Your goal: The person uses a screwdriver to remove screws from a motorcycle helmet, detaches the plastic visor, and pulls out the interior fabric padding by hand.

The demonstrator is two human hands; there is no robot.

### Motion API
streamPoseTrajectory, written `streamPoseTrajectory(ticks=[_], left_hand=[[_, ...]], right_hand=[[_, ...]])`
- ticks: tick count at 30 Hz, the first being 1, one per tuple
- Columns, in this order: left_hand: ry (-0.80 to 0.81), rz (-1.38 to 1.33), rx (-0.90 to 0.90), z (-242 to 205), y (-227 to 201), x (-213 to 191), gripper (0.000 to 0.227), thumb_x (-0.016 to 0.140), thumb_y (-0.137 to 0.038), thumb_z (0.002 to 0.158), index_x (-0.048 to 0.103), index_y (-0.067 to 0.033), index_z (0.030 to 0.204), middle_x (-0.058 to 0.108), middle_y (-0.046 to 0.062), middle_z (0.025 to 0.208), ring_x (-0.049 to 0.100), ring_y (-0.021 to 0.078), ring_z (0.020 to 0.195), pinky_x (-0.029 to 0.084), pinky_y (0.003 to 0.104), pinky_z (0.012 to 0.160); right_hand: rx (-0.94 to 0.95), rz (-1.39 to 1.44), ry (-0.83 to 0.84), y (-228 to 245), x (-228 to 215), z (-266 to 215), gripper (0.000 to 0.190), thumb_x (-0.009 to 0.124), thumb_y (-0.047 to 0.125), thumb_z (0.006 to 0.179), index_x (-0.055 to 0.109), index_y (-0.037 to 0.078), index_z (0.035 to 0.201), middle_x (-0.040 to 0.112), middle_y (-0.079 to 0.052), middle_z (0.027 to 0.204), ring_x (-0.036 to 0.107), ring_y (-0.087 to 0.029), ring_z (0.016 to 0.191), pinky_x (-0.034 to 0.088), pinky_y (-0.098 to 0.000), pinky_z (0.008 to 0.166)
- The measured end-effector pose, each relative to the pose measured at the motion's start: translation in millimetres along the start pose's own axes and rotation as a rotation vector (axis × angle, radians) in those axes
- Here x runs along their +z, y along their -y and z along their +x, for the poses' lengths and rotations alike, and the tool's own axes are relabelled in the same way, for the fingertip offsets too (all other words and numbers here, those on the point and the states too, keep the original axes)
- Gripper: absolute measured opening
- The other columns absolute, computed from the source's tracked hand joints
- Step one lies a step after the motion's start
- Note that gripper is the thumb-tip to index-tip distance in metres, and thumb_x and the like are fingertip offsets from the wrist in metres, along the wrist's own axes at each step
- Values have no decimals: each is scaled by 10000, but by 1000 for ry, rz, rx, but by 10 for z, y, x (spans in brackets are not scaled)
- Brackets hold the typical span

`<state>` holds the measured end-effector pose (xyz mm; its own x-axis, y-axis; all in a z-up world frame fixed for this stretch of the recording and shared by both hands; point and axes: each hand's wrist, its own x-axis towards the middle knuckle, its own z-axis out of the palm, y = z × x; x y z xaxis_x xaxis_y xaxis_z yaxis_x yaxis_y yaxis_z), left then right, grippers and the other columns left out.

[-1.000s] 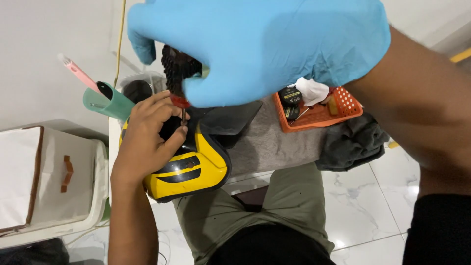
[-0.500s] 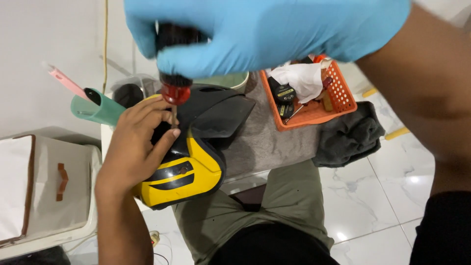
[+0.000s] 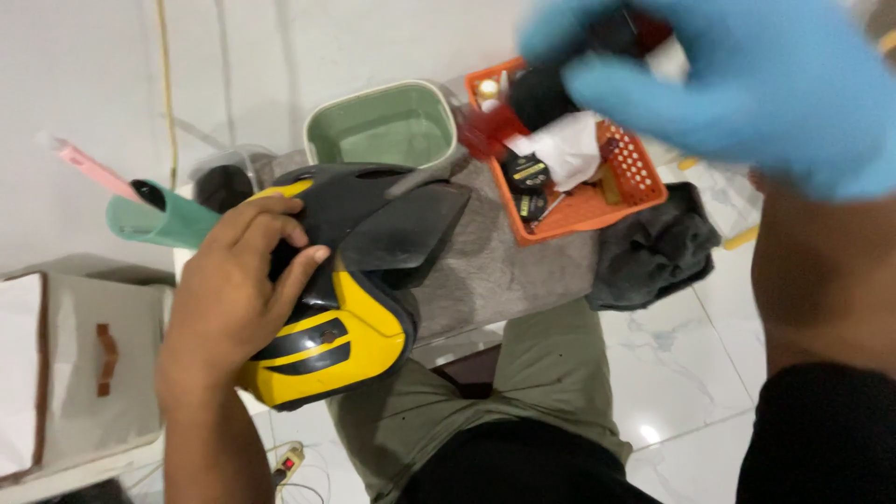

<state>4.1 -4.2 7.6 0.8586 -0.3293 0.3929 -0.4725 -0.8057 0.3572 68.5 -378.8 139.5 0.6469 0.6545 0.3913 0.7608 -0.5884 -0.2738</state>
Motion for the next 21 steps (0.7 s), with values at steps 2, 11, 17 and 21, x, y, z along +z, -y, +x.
streamPoseTrajectory(ticks=[2,11,17,21], left_hand=[[-11,-10,31,19,24,13,200,699,-217,985,604,-44,1011,665,178,1260,626,333,1222,483,425,1010],[-8,4,87,83,-26,-77,220,690,-207,998,581,-16,976,667,213,1214,625,368,1201,491,448,1001],[-20,205,43,34,-59,-14,238,679,-259,1004,582,-47,957,687,167,1256,597,376,1293,474,488,982],[-53,363,-54,-10,-63,98,223,636,-269,1010,557,-70,948,673,145,1275,547,365,1359,459,502,946]], right_hand=[[152,-6,37,-89,213,-267,298,665,62,988,730,71,1279,727,-81,1158,655,-228,990,496,-382,878],[524,184,-480,-365,1662,-1636,278,672,-48,978,695,0,1252,731,-147,1229,679,-251,1135,500,-347,1054],[727,260,-598,-299,2108,-2192,322,680,-82,939,706,1,1249,715,-134,1213,601,-165,980,487,-270,949],[784,304,-564,-147,2582,-2176,315,768,42,883,723,10,1193,745,-125,1166,672,-161,1005,515,-278,962]])
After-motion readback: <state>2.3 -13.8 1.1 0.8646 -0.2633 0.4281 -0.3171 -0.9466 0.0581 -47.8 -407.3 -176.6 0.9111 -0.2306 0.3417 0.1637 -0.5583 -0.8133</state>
